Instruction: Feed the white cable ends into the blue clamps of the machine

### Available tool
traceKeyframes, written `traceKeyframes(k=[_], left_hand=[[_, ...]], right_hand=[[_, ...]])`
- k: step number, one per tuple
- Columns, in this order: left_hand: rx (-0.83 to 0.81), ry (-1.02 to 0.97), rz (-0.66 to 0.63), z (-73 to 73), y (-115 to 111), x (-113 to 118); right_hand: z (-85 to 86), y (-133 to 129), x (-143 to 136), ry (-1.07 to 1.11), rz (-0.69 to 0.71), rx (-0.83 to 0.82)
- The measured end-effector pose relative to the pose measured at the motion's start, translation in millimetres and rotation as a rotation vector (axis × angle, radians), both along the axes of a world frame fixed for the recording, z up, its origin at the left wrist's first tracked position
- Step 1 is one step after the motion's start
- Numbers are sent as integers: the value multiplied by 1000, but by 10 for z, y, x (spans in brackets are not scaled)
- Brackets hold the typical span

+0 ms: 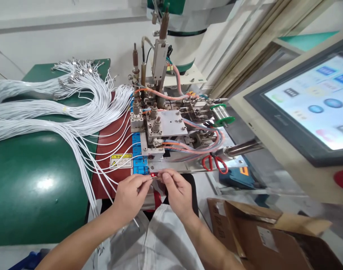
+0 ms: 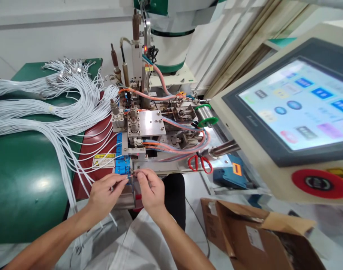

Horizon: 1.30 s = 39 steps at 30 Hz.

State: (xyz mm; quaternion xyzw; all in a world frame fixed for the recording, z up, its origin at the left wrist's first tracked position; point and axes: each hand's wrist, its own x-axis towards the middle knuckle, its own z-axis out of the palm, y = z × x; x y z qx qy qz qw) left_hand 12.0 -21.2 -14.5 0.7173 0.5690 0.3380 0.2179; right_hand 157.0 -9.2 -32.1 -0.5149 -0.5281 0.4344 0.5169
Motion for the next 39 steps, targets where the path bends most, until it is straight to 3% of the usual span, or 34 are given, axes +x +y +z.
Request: traceKeyframes(k=[4,19,27,32,39], left_hand=[[-157,-123,31,30,20,-6],[-256,-102,-49,13,15,-20],[-285,-203,104,-33,-23,23],[-307,-237,129,-53,-22,18],[-341,-270,128,-41,-21,30]], right_hand=[[-19,-40,-55,-92,31,103],[44,9,-83,-349,91,157],[-22,-30,-290,-4,-41,-43],[-28,-31,-321,63,-48,-126],[-1,-19,-243,-77,-27,16]])
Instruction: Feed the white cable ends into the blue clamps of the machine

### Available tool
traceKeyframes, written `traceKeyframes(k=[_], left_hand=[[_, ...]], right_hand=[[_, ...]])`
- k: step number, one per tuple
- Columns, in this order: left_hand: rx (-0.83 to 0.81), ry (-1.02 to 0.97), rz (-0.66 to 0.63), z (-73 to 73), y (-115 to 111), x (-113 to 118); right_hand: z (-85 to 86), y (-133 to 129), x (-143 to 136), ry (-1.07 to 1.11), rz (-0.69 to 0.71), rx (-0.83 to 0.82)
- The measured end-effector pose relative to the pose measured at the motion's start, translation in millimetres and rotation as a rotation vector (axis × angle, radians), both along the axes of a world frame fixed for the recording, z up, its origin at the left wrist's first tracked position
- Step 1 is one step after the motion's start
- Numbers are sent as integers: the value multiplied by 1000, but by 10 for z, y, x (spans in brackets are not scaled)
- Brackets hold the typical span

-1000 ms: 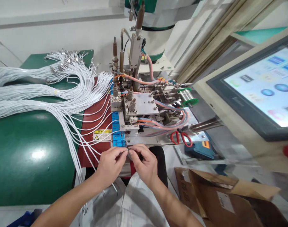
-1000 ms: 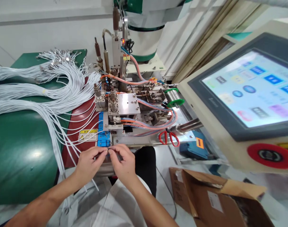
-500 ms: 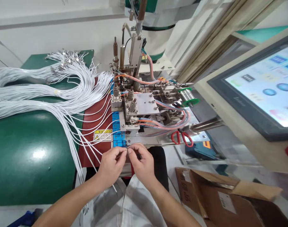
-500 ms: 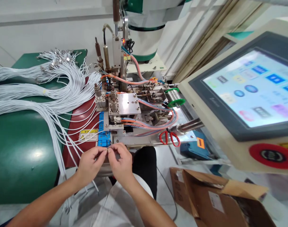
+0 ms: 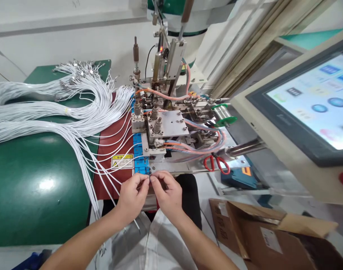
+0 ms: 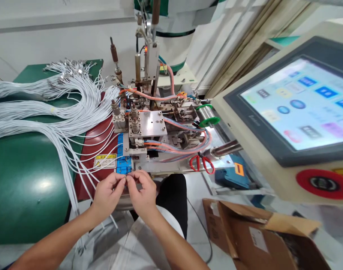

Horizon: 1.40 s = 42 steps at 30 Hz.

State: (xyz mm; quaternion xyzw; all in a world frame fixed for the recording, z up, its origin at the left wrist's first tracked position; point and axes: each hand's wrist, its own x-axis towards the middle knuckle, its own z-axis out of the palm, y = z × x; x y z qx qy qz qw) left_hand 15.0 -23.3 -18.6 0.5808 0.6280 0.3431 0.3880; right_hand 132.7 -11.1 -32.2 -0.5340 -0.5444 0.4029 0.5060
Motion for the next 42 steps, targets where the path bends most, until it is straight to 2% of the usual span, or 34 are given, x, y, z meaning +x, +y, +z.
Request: traceKeyframes(k=[7,15,23,26,30,32,35,38,42], left_hand=[[-1,35,-69,-9,8,-24],[15,-9,-8,-52,-14,-26],[8,-20,-31,-49,-19,-29],[7,-7,-75,1,11,-58],[32,63,-227,112,86,-129],[60,77,-251,152,107,-144],[104,35,-147,150,92,-123],[129,-24,-48,89,53,-88],[52,-126,-6,18,38,-73]], right_hand=[[97,121,145,-178,189,43],[-1,45,-13,-7,33,56],[49,73,30,-45,38,152],[83,123,112,-111,106,210],[158,208,245,-246,315,320],[184,224,261,-291,351,363],[168,184,189,-273,224,336],[94,98,82,-219,113,282],[10,22,53,-184,113,233]])
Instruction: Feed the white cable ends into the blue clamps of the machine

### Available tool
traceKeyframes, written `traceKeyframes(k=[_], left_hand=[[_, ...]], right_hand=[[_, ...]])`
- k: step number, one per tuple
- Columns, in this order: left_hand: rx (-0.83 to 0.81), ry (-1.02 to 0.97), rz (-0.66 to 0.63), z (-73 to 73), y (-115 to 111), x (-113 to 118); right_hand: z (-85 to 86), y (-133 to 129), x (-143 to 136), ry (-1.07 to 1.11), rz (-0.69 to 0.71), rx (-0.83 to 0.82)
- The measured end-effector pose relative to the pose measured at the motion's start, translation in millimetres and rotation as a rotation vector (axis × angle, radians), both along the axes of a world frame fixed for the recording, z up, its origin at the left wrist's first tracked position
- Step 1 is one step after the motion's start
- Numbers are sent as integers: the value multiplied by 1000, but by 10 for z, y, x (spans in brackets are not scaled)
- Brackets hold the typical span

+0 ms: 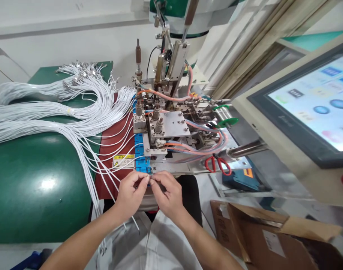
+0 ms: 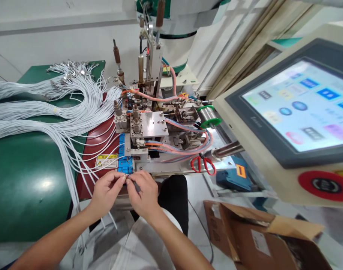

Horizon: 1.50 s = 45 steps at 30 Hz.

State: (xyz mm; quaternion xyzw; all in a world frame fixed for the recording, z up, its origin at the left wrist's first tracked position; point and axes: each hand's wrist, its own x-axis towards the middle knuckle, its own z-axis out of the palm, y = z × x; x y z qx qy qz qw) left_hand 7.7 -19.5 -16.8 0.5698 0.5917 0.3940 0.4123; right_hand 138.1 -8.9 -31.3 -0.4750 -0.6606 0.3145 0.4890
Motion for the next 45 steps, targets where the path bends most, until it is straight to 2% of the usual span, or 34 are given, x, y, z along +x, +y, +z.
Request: traceKeyframes(k=[4,9,12,16,20,25,31,36,41,45], left_hand=[[-114,-125,3,-14,20,-6],[-20,-59,-52,-38,28,-21],[-11,-43,-50,-70,24,-7],[-110,-55,-7,-59,30,-3],[-116,149,-101,28,81,-136],[90,442,-253,33,163,-348],[131,567,-212,-91,231,-336],[140,615,-207,-93,262,-309],[136,604,-243,-90,266,-321],[193,604,-253,-117,258,-329]], right_hand=[[5,21,58,57,-16,-133],[38,78,49,86,-22,-195],[21,76,32,49,-45,-145],[-35,69,60,-102,-61,19],[-117,121,124,-204,-51,7],[-240,210,151,-305,-3,-148],[-276,299,155,-370,69,-276],[-288,366,194,-301,134,-416],[-300,398,189,-357,200,-266],[-367,411,119,-417,135,-113]])
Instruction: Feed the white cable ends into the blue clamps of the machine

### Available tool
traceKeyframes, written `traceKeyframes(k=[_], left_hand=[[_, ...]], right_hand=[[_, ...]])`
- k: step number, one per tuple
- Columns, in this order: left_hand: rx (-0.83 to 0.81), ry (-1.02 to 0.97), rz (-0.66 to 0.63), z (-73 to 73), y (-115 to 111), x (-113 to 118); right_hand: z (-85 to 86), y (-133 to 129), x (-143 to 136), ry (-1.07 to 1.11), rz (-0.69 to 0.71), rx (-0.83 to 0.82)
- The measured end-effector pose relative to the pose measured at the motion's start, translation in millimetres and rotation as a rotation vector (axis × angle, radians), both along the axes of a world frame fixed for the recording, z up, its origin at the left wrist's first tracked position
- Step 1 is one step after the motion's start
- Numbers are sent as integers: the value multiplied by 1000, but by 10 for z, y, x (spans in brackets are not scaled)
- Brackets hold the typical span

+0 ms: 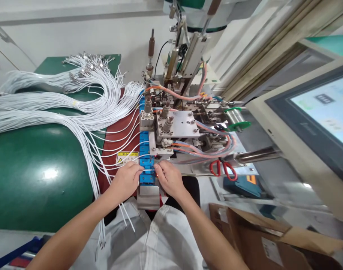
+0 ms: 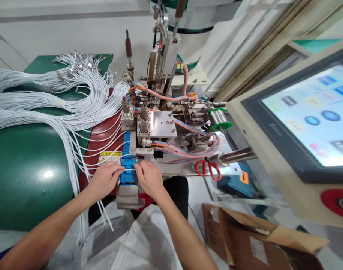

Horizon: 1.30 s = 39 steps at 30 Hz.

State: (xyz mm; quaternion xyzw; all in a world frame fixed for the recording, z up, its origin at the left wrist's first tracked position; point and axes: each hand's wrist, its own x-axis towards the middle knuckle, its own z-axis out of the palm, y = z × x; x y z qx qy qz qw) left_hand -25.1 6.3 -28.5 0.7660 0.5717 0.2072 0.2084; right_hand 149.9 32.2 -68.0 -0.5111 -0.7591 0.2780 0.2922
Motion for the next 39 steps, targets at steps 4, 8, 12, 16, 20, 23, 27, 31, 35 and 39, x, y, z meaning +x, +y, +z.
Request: traceKeyframes(k=[4,8,12,16,20,23,27,31,35,39], left_hand=[[36,2,1,-38,-12,-2],[38,46,2,-51,-35,3],[132,175,-37,-28,-58,-6],[170,238,-99,-9,-65,-43],[209,255,-146,78,-145,-115],[66,228,-297,220,-309,-196],[-191,349,-420,370,-537,-307],[-263,381,-409,413,-554,-301],[-289,125,-291,395,-411,-147],[-178,-56,-75,330,-290,38]], right_hand=[[-115,-51,-92,150,-132,-44],[-176,-106,-140,195,-198,-86],[-165,-100,-116,205,-207,-132],[-109,-74,-53,336,-332,-193],[-50,-80,37,517,-404,-189],[-26,-103,115,597,-393,-170],[-4,-123,192,647,-388,-170],[32,-141,205,672,-383,-177],[85,-214,165,688,-327,-181],[113,-333,142,796,-205,-183]])
